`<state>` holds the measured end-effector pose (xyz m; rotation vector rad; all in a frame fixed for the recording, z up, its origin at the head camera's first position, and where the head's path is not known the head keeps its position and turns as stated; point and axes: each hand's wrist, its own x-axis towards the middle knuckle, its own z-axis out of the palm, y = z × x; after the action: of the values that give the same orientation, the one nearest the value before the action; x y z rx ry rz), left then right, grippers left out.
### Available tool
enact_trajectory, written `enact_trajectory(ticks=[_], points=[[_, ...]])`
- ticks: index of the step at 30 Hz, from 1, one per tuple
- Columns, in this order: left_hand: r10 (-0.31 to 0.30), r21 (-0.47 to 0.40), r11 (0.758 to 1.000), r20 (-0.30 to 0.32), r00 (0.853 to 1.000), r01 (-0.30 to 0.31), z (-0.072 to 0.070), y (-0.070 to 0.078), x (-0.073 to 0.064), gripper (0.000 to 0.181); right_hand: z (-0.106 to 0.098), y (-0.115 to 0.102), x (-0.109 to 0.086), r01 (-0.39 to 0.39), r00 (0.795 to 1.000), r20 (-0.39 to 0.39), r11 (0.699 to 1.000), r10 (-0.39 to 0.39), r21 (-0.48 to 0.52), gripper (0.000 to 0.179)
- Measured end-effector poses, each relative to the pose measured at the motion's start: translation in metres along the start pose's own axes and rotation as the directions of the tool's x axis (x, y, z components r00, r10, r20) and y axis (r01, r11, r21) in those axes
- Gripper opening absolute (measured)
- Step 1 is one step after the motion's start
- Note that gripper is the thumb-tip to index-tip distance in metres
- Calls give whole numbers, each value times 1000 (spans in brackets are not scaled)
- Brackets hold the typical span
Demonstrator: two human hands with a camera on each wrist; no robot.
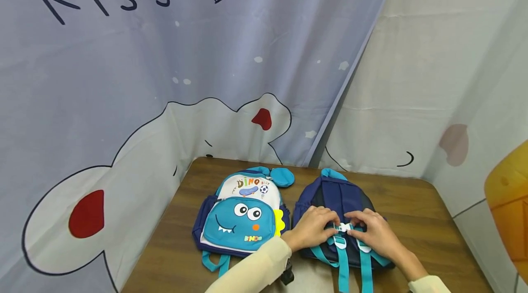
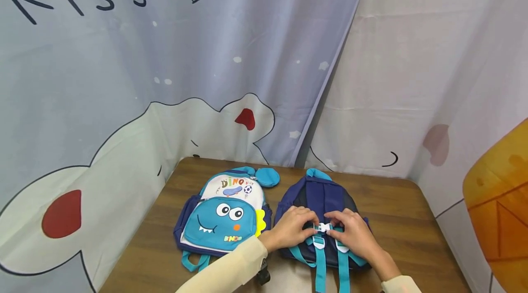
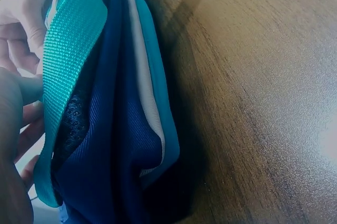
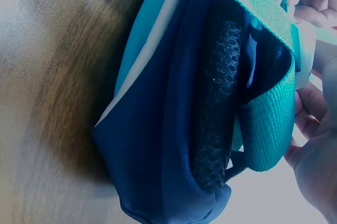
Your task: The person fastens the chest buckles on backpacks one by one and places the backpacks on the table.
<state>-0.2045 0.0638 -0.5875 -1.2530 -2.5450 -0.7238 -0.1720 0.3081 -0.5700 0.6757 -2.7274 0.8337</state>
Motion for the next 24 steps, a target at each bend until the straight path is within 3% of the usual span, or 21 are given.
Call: enact_trajectory(ticks=[12,24], points=[[7,14,1000,-12,1000,-7,3,2,3,14,3,-2,0,42,999,-29,999,-41,2,36],[-30,25,999,44,999,29,2,2,3,18,-1,-4,0,-8,1000,18,998,9,-60,37]])
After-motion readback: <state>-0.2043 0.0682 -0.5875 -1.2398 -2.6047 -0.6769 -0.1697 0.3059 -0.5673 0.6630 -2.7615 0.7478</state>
